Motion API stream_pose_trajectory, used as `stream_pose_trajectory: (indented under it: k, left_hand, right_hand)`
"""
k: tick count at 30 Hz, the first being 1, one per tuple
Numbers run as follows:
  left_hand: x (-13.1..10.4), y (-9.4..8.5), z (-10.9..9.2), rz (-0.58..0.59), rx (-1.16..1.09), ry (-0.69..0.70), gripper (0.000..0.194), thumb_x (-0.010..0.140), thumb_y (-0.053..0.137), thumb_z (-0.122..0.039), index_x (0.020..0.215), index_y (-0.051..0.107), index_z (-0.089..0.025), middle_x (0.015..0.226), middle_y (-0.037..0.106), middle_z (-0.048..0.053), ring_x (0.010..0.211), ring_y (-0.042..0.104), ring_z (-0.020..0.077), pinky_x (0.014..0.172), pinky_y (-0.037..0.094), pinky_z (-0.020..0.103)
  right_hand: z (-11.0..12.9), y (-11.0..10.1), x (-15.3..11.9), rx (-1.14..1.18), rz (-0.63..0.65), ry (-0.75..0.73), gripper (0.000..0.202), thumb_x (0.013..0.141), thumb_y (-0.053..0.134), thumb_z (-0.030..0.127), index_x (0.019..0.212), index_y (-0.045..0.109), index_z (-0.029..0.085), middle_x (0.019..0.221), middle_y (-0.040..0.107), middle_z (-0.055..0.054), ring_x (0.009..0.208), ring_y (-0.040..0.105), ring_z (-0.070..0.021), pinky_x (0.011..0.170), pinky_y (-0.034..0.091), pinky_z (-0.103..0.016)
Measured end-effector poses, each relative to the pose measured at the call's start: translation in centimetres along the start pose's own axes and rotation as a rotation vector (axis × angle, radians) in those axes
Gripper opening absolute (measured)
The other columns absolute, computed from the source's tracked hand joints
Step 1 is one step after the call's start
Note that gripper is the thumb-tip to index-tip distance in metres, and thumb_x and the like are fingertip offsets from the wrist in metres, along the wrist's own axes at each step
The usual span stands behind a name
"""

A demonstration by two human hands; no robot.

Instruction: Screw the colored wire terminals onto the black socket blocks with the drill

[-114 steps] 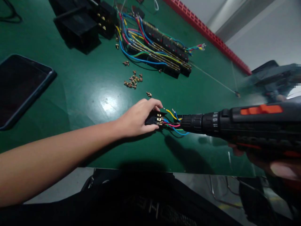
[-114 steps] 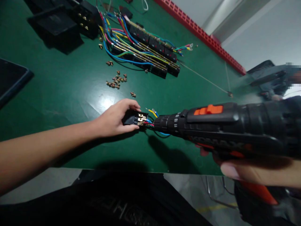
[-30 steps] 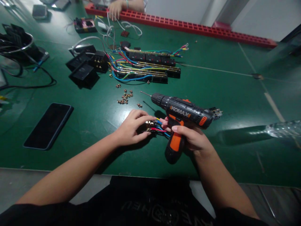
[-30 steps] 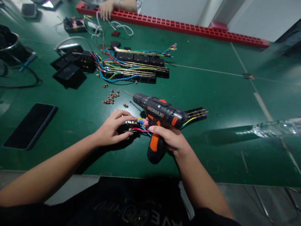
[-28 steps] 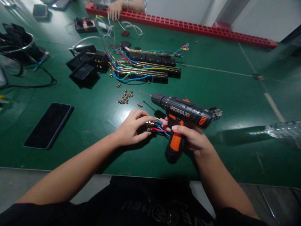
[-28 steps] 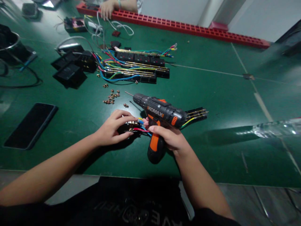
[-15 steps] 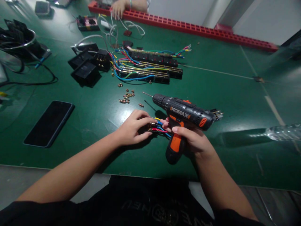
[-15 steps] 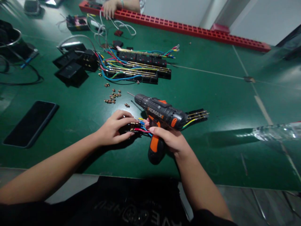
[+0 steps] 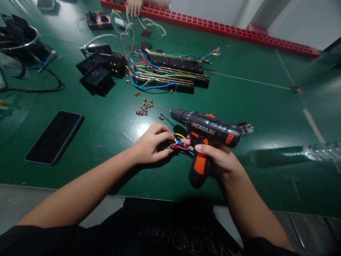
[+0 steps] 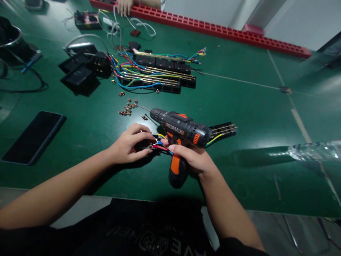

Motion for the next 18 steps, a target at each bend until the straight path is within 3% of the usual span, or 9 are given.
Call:
stream_pose_trajectory:
  k: [13,18]
  left_hand:
    - [-0.02,0.13,0.07,-0.012,0.006,0.008,0.029,0.092,0.064,-0.036,0.115,0.062,-0.02,0.112,0.065,0.01,0.104,0.062,0.0254,0.092,0.051,0.042]
    - [-0.03,0.2,0.14,-0.002,0.001,-0.006,0.03,0.092,0.063,-0.037,0.115,0.06,-0.019,0.113,0.066,0.01,0.105,0.061,0.0261,0.093,0.051,0.043]
  right_hand:
    - [0.44,0.21,0.07,-0.041,-0.008,-0.001,0.062,0.079,0.084,0.038,0.138,0.066,0.028,0.12,0.076,-0.005,0.113,0.073,-0.0255,0.117,0.052,-0.05]
    - [0.48,0.26,0.28,-0.048,0.0,-0.002,0.046,0.08,0.084,0.038,0.122,0.073,0.025,0.119,0.076,-0.005,0.115,0.072,-0.0251,0.119,0.051,-0.049]
Point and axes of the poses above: each hand's wrist, its own x-axis towards the middle knuckle, its own y-axis out of the palm, z = x × y, the point moved 5 cm from there along x, towards the middle knuckle
